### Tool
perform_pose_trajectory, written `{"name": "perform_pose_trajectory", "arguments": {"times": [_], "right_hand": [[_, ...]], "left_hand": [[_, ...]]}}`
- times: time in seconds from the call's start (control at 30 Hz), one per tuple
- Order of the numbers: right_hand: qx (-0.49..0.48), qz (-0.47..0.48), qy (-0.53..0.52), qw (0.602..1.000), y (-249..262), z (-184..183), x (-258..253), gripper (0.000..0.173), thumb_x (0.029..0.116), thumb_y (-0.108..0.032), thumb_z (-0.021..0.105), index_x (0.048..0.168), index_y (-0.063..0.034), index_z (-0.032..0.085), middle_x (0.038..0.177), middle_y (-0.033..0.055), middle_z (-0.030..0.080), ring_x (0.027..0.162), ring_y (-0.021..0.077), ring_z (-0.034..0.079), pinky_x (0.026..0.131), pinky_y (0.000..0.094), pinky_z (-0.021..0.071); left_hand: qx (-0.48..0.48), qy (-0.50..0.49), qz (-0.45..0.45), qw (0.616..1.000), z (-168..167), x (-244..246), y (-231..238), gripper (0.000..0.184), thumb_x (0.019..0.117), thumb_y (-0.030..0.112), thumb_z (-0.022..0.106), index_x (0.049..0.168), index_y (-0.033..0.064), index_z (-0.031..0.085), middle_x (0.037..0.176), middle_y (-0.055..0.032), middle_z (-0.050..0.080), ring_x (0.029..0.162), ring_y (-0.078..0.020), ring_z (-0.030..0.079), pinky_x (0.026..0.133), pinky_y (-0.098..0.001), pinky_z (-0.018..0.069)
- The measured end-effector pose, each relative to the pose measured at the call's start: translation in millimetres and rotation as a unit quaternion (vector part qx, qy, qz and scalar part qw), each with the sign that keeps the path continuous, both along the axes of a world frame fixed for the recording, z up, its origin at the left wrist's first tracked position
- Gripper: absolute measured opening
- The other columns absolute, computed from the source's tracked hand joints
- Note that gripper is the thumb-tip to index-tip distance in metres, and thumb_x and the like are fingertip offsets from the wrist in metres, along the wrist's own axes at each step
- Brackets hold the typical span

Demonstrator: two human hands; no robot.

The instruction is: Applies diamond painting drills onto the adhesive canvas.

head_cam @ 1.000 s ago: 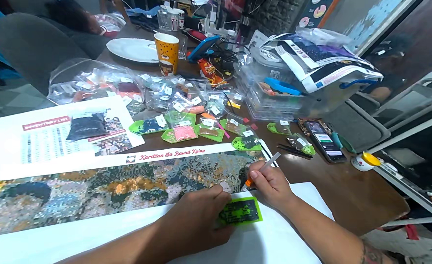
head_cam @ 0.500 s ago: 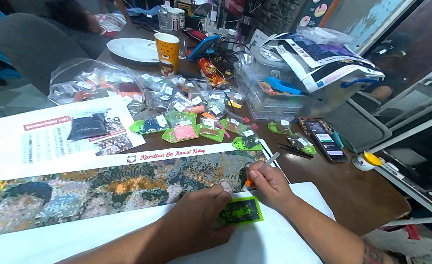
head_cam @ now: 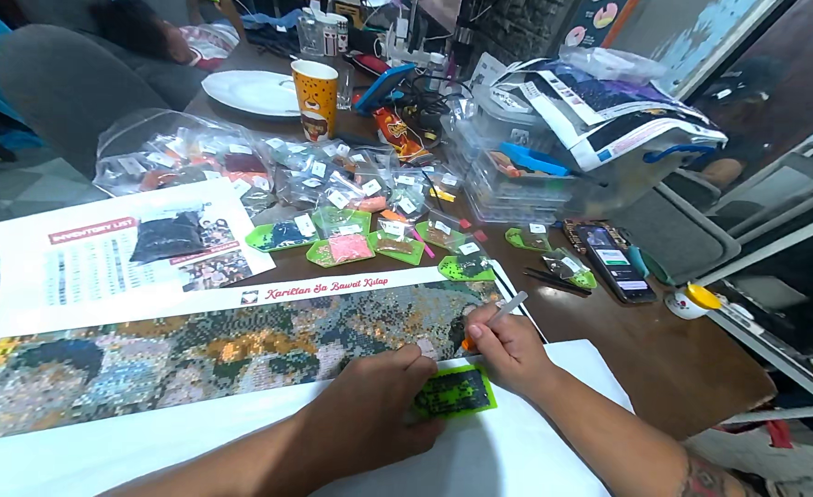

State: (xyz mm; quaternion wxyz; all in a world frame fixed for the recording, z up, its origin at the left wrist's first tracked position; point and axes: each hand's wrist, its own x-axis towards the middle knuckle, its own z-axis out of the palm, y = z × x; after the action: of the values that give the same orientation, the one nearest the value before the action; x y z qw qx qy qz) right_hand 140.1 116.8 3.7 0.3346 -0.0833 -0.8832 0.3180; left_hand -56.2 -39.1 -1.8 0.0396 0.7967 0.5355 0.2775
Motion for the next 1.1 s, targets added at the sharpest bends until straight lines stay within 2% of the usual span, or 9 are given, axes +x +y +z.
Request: {"name": "perform_pose_trajectory", "arguments": {"times": [0.2,0.47,0.63,0.8,0.97,1.1], "right_hand": [[-0.031,-0.001,0.039,0.999,-4,6,2,0.030,0.1108,-0.029,0.043,0.093,-0.0103,0.057,0.069,-0.0050,0.054,0.058,-0.0030,0.051,0.055,0.0131,0.0460],[-0.016,0.090,0.042,0.995,-9,6,3,0.030,0.1107,-0.026,0.043,0.092,-0.0072,0.056,0.075,-0.0015,0.056,0.068,-0.0027,0.056,0.063,0.0130,0.0502],[-0.013,0.106,0.029,0.994,-11,5,3,0.030,0.1111,-0.027,0.043,0.094,-0.0054,0.055,0.073,0.0002,0.055,0.066,-0.0022,0.055,0.063,0.0125,0.0487],[-0.002,0.106,0.023,0.994,-12,5,3,0.031,0.1110,-0.026,0.043,0.094,-0.0043,0.057,0.075,0.0010,0.057,0.069,-0.0013,0.057,0.065,0.0133,0.0498],[0.008,0.071,0.035,0.997,-10,7,3,0.031,0.1098,-0.024,0.043,0.089,-0.0062,0.056,0.071,-0.0009,0.054,0.065,-0.0023,0.054,0.061,0.0126,0.0482],[-0.002,0.077,0.037,0.996,-10,6,3,0.030,0.1092,-0.023,0.044,0.087,-0.0062,0.055,0.069,-0.0012,0.053,0.063,-0.0024,0.054,0.060,0.0124,0.0474]], "left_hand": [[-0.016,-0.006,0.014,1.000,3,1,0,0.044,0.0891,0.051,0.065,0.107,0.0116,0.070,0.085,-0.0033,0.065,0.072,-0.0151,0.067,0.058,-0.0298,0.0559],[-0.048,0.000,0.032,0.998,6,3,2,0.047,0.0935,0.053,0.062,0.112,0.0097,0.070,0.086,-0.0056,0.066,0.072,-0.0185,0.068,0.060,-0.0342,0.0575],[-0.043,0.002,0.030,0.999,5,2,2,0.048,0.0941,0.053,0.060,0.111,0.0095,0.070,0.086,-0.0053,0.066,0.073,-0.0181,0.068,0.060,-0.0336,0.0574],[-0.044,0.001,0.033,0.998,5,3,3,0.048,0.0943,0.054,0.060,0.111,0.0103,0.070,0.085,-0.0041,0.066,0.072,-0.0170,0.068,0.060,-0.0326,0.0569],[-0.045,0.001,0.037,0.998,6,3,3,0.048,0.0941,0.054,0.060,0.111,0.0098,0.071,0.085,-0.0045,0.066,0.072,-0.0169,0.068,0.060,-0.0329,0.0573],[-0.041,0.002,0.043,0.998,6,4,3,0.049,0.0933,0.055,0.060,0.110,0.0097,0.071,0.084,-0.0042,0.066,0.071,-0.0167,0.068,0.059,-0.0328,0.0572]]}}
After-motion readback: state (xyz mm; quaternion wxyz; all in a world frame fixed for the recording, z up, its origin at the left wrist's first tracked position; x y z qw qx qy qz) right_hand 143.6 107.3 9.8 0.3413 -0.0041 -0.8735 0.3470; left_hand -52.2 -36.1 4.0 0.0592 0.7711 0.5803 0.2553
